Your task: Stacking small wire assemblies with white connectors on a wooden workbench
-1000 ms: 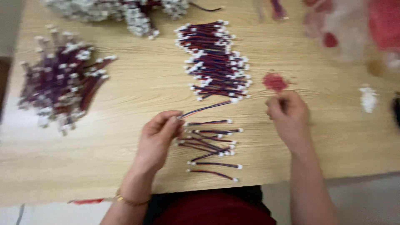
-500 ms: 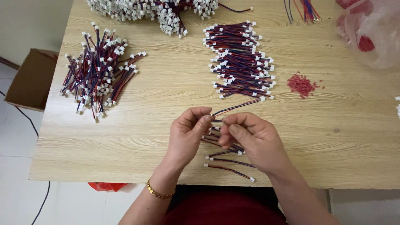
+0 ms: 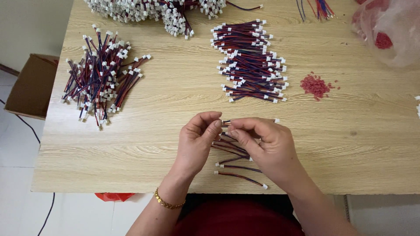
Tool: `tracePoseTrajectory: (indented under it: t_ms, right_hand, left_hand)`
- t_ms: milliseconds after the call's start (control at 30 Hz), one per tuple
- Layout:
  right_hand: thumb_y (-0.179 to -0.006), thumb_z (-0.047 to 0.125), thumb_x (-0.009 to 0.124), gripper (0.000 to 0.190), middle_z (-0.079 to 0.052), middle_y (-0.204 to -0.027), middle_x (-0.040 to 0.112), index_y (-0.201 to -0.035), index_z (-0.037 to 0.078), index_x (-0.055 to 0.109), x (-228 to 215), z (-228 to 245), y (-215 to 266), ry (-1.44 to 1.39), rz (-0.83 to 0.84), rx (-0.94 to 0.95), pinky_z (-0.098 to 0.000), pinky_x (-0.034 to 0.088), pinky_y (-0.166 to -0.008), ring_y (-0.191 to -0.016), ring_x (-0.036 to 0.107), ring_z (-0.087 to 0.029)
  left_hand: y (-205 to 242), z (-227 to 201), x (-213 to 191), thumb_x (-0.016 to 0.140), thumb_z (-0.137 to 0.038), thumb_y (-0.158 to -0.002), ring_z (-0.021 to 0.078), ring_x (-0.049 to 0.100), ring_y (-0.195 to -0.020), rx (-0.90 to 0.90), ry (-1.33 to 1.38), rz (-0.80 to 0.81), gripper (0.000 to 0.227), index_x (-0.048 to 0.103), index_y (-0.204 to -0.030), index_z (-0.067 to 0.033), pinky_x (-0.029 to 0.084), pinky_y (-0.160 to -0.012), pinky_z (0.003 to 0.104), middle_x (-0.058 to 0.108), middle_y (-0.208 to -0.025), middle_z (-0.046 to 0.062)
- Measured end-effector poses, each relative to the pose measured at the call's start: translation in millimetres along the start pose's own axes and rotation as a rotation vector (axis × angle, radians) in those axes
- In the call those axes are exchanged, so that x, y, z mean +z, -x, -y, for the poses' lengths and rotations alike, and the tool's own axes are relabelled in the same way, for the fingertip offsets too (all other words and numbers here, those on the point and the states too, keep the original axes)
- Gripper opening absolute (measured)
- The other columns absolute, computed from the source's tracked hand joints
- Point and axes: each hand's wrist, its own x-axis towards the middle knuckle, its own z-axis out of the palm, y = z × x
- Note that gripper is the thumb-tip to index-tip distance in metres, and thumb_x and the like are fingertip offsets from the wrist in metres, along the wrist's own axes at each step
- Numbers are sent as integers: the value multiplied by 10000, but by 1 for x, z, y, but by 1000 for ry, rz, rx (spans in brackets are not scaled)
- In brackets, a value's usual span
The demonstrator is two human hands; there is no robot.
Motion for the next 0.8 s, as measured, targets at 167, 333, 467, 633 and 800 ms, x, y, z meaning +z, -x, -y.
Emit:
tracePoseTrajectory:
  t_ms: [167, 333, 467, 633, 800]
  right_hand:
    - [-837, 73, 723, 157, -25, -857, 733, -981, 130, 750, 0, -3, -5, 319, 8, -192, -332, 526, -734, -798, 694, -201]
    - [-836, 95, 740, 99, -58, -915, 684, -930, 128, 745, 3, -21, -8, 481, -6, -340, -408, 441, -866, -934, 615, -259]
    - [-844, 135, 735, 84, -18, -918, 681, -922, 162, 750, 2, -24, -8, 489, -13, -351, -387, 448, -871, -933, 624, -241]
    - [-814, 71, 728, 101, -70, -814, 709, -906, 112, 735, 1, -19, -9, 283, 91, -154, -409, 500, -807, -832, 682, -294]
    - [-794, 60, 742, 111, -96, -783, 714, -897, 83, 709, -4, -24, -5, 234, 105, -41, -406, 520, -748, -783, 696, -293]
  left_hand:
    - [2, -8, 2, 666, -49, -894, 105, 598, -740, 27, 36, 5, 268, 635, -1158, -14, 547, -636, 223, 650, -824, 78]
    - [6, -14, 6, 683, -43, -875, 107, 621, -709, -17, 132, 22, 319, 598, -1181, -13, 543, -620, 215, 672, -831, 100]
    - [7, -11, 5, 680, -29, -876, 115, 627, -697, -32, 154, 33, 314, 604, -1180, -12, 547, -611, 234, 687, -831, 119]
    - [7, -4, 2, 676, -29, -875, 110, 635, -721, -56, 120, 70, 322, 601, -1188, -25, 549, -629, 226, 697, -846, 109]
    - [5, -7, 1, 683, -23, -864, 109, 627, -680, -64, 113, 87, 338, 604, -1193, -21, 549, -600, 224, 682, -807, 98]
